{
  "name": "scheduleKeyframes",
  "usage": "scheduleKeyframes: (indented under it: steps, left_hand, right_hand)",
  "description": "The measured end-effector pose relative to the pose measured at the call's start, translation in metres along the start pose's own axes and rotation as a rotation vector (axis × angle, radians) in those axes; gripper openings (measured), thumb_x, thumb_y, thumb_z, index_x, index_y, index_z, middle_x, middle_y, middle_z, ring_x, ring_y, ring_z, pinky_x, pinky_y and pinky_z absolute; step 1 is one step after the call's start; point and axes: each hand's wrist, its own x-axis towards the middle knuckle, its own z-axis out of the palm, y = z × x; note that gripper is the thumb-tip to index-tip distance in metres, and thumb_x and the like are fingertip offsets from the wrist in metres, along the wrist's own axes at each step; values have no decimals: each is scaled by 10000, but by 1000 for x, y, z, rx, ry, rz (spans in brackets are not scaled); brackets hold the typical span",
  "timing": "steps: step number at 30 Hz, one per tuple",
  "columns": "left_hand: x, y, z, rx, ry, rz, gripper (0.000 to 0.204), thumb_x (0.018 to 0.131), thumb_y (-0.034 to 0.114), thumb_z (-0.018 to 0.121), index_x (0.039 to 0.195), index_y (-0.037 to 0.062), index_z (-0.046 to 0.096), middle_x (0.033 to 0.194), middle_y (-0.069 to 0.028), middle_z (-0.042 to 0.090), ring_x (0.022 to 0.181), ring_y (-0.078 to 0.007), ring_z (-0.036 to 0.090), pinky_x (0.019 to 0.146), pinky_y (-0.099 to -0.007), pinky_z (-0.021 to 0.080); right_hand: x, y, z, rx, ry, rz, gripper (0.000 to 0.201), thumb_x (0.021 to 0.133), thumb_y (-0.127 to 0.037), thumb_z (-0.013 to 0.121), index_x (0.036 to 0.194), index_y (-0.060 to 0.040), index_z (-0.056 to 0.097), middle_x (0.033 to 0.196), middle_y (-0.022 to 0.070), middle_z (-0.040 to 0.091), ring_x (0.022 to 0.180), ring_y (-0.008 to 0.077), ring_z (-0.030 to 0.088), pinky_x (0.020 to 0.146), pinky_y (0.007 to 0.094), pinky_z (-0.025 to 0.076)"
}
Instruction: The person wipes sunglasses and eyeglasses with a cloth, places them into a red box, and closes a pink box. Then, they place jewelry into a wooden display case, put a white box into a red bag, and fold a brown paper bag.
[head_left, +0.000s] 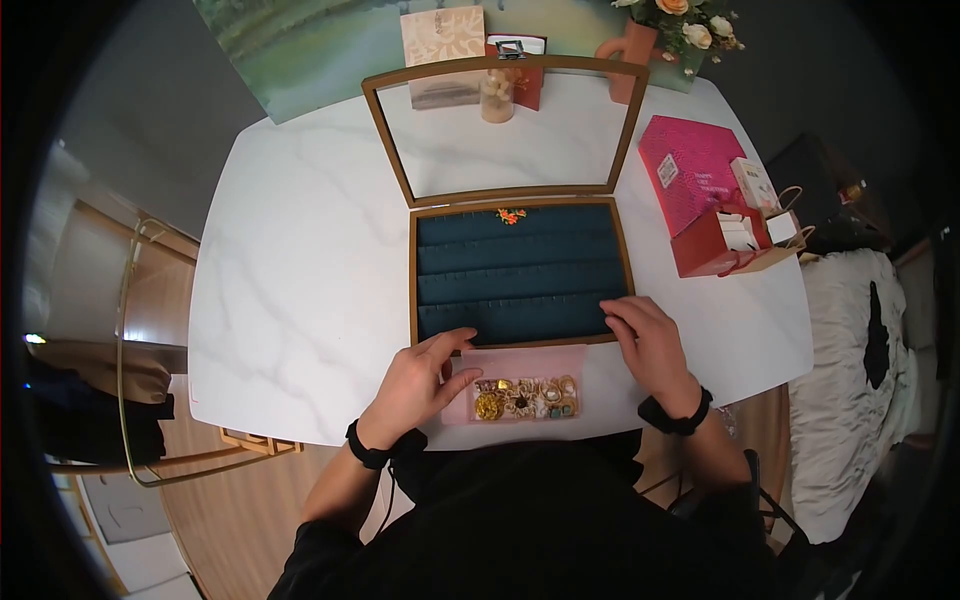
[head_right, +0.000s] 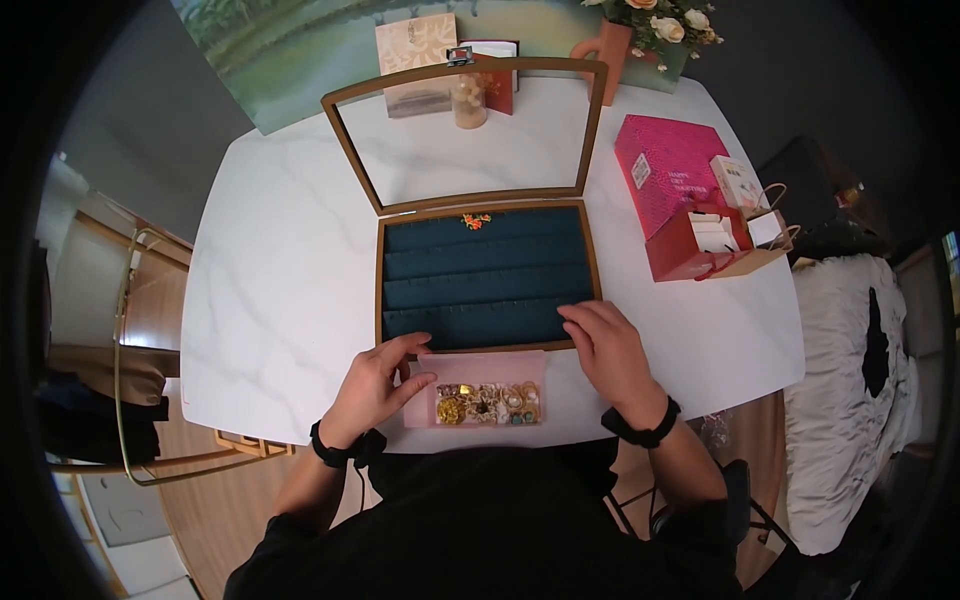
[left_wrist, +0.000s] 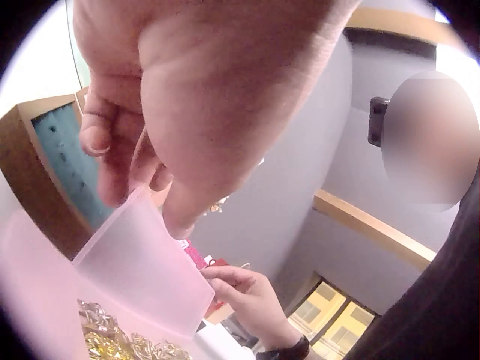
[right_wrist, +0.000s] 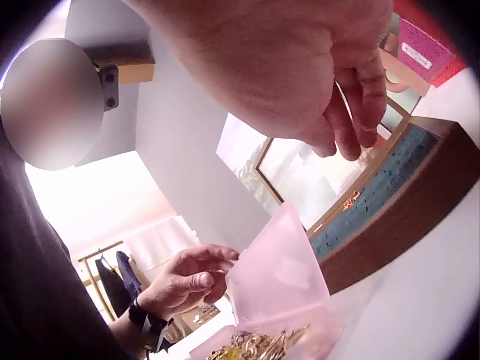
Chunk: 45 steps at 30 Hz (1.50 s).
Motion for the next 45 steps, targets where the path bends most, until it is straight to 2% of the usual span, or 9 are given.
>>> scheduleKeyframes:
  steps: [6, 8, 14, 24, 30, 33, 38, 45]
  left_hand:
    - [-4, -17, 9, -135, -21, -130, 297, 994, 69, 791, 1258, -14, 683, 953, -106, 777, 642, -144, 671, 629, -300, 553]
    - [-7, -21, 12, -285, -85, -263, 177, 1039, 56, 741, 1188, -31, 703, 853, -92, 754, 636, -111, 675, 622, -283, 547]
    - [-11, -20, 14, -254, -86, -242, 134, 1057, 100, 719, 1105, -24, 713, 708, -97, 716, 617, -151, 733, 602, -302, 556]
    - [-12, -25, 18, -230, -128, -241, 129, 1051, 98, 723, 1047, -30, 708, 691, -112, 710, 613, -164, 740, 595, -305, 551]
    - [-12, -24, 18, -163, -150, -277, 145, 1051, 113, 728, 1031, -30, 714, 658, -107, 682, 557, -168, 678, 569, -325, 517]
    - [-14, -28, 22, -155, -108, -222, 153, 1065, 88, 717, 978, -34, 685, 636, -68, 652, 554, -117, 631, 557, -300, 497]
    - [-17, -36, 25, -296, -66, -281, 160, 1081, 94, 700, 979, -28, 683, 719, -51, 665, 623, -88, 610, 592, -287, 498]
    - [-25, -52, 24, -359, -52, -317, 165, 1089, 113, 685, 984, -13, 688, 658, -41, 609, 580, -96, 567, 571, -292, 476]
  right_hand:
    - [30, 18, 11, 3, -167, -11, 176, 1005, -109, 725, 1144, -6, 756, 1079, 155, 746, 1026, 375, 698, 904, 439, 571]
    - [30, 19, 17, 17, -206, -2, 171, 1004, -113, 726, 1135, -7, 760, 1056, 156, 747, 1014, 376, 702, 887, 440, 574]
    - [20, 17, 22, 0, -215, 1, 134, 999, -117, 733, 1071, -10, 769, 977, 148, 747, 931, 366, 715, 837, 446, 580]
    - [9, 19, 24, 7, -236, 48, 144, 997, -127, 743, 1084, -14, 770, 991, 146, 755, 924, 359, 720, 825, 436, 583]
    - [6, 15, 25, 24, -223, 56, 145, 999, -125, 742, 1088, -13, 769, 991, 148, 754, 919, 357, 721, 821, 433, 583]
    - [6, 14, 24, 32, -217, 60, 143, 999, -124, 742, 1085, -14, 769, 989, 148, 754, 917, 356, 721, 818, 431, 583]
    - [4, 17, 25, 20, -213, 55, 139, 997, -127, 745, 1076, -16, 769, 984, 147, 755, 914, 357, 720, 814, 431, 584]
    - [3, 19, 29, 16, -209, 35, 146, 995, -133, 748, 1078, -18, 777, 993, 142, 765, 936, 355, 727, 828, 430, 589]
